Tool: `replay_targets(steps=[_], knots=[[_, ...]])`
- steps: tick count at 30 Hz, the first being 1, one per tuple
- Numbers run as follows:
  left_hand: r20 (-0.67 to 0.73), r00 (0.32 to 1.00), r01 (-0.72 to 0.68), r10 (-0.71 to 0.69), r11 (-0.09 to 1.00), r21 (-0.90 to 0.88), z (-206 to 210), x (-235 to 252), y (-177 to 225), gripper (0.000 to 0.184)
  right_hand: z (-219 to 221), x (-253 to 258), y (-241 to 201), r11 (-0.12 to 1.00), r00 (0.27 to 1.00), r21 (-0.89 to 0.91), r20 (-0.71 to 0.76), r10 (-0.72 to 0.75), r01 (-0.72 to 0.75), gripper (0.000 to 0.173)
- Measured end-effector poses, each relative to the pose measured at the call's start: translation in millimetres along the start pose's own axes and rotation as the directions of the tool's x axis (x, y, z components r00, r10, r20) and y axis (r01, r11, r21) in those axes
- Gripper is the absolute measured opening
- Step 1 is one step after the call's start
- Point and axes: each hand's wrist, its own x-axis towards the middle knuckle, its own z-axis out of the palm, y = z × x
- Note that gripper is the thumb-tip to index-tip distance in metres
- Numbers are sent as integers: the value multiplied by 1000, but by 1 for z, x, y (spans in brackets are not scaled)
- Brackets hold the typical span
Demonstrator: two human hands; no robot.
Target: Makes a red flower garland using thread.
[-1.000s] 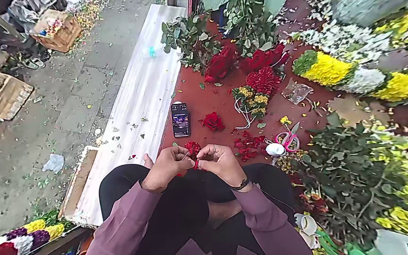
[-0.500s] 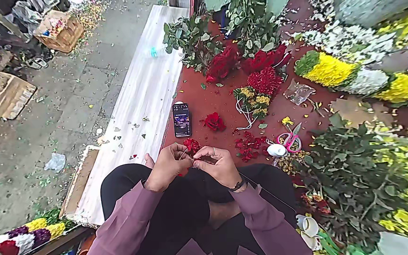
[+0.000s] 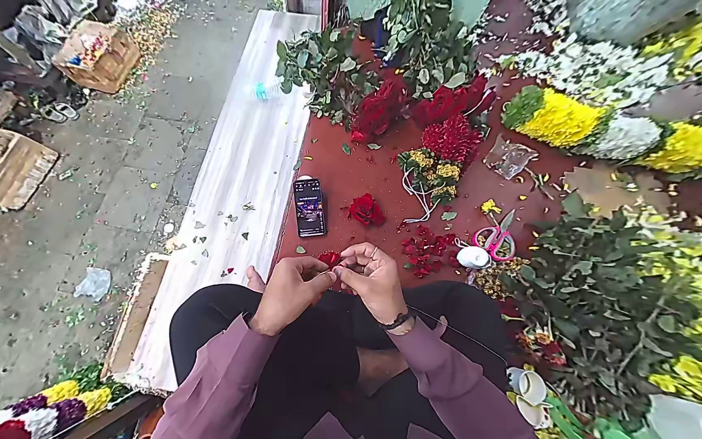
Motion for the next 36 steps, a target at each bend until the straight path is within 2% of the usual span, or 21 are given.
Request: replay_targets(steps=[3,6,9,11,13,14,15,17,18,21,23,24,26,27,28,29,30,31,33,34,36], knots=[[-15,999,-47,47,998,42,-1,1,-3,17,-1,1,5,998,1000,-64,2,-6,6,37],[-44,997,-64,67,996,61,-2,2,-6,12,-9,5,9,994,998,-95,32,58,-55,50],[-98,994,-36,44,996,80,-6,2,-4,12,-19,10,-1,996,997,-70,45,60,-57,45],[-122,993,15,-3,995,102,-11,0,-1,12,-30,14,-2,976,984,-218,170,61,-23,59],[-122,991,63,-47,990,129,-18,0,3,13,-35,15,5,944,919,-327,362,158,-33,78],[-125,990,81,-62,986,147,-20,1,6,15,-36,15,9,942,887,-332,420,192,-47,78],[-125,989,97,-76,982,164,-23,2,8,15,-36,15,12,948,881,-313,432,193,-54,67],[-127,988,104,-83,980,170,-29,1,12,18,-41,18,9,953,917,-302,379,124,-4,30],[-128,988,110,-89,980,168,-32,1,13,20,-46,21,4,951,925,-308,371,87,34,19],[-132,985,141,-114,967,213,-33,1,19,23,-58,19,-17,952,874,-288,484,50,104,14],[-123,986,154,-113,903,402,-31,2,31,23,-59,10,-30,970,804,-180,594,-28,167,14],[-82,990,141,-116,832,536,-28,0,41,23,-57,6,-36,976,777,-93,621,-98,197,14],[142,982,-18,-122,691,722,-14,-10,69,24,-54,5,-45,965,772,49,589,-237,258,12],[298,949,-151,-107,674,723,-7,-14,82,22,-54,8,-46,960,789,79,554,-265,267,12],[450,892,-287,-47,708,645,-2,-16,93,18,-55,13,-43,963,805,102,532,-263,248,12],[559,828,-385,52,778,497,1,-16,100,14,-56,17,-38,970,809,147,535,-242,193,11],[602,778,-437,182,845,309,5,-13,105,13,-56,20,-30,970,804,215,553,-217,114,10],[581,762,-445,288,883,147,8,-9,108,12,-55,20,-22,962,802,272,567,-188,33,9],[441,819,-407,367,913,-3,13,-1,110,14,-50,8,-10,961,837,266,540,-86,-73,16],[347,858,-405,380,914,-1,16,2,108,14,-45,0,-4,959,836,275,540,-95,-69,12],[159,907,-412,390,901,135,19,7,98,17,-41,-4,-6,944,757,329,625,-192,-32,12]])
